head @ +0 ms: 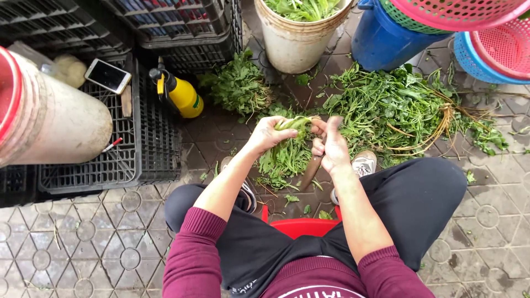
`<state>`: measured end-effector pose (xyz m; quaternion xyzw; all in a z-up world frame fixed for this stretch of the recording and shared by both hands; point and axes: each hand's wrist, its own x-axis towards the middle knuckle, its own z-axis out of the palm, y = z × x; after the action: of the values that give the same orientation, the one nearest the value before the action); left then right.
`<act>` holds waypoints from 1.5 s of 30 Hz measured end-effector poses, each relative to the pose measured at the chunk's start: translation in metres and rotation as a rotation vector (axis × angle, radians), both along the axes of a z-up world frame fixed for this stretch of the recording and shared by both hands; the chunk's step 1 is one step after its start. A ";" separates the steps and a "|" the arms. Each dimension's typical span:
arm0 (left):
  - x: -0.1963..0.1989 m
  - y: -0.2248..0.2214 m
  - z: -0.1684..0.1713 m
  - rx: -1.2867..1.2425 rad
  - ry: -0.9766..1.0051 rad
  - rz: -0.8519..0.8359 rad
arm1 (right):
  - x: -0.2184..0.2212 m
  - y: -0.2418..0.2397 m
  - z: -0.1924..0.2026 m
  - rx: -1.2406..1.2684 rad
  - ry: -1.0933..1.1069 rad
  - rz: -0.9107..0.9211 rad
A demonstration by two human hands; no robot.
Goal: Trimming and cleaning leafy green vegetables using a small knife
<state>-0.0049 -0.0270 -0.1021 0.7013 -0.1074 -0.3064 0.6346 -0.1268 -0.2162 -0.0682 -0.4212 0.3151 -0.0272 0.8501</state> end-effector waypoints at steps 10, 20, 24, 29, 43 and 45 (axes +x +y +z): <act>-0.001 0.007 0.058 -0.045 0.262 -0.104 | -0.003 0.004 -0.044 0.029 -0.303 0.153; -0.003 -0.008 0.028 -0.100 0.304 -0.099 | 0.005 -0.003 -0.014 0.033 -0.182 -0.176; -0.002 -0.020 0.035 -0.106 0.275 -0.100 | 0.002 -0.035 -0.059 0.236 0.070 -0.557; 0.003 -0.024 0.041 -0.137 0.268 -0.133 | -0.002 -0.014 -0.021 -0.124 -0.046 -0.225; 0.014 0.011 0.054 0.653 -0.304 -0.202 | -0.004 -0.011 -0.015 -0.705 -0.098 0.025; -0.003 -0.005 0.099 0.299 -0.144 -0.174 | -0.003 -0.004 -0.008 -0.639 -0.137 0.056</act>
<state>-0.0075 -0.0316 -0.0030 0.7959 -0.1660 -0.3216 0.4853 -0.1294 -0.2198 -0.0767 -0.6723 0.2211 -0.1295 0.6946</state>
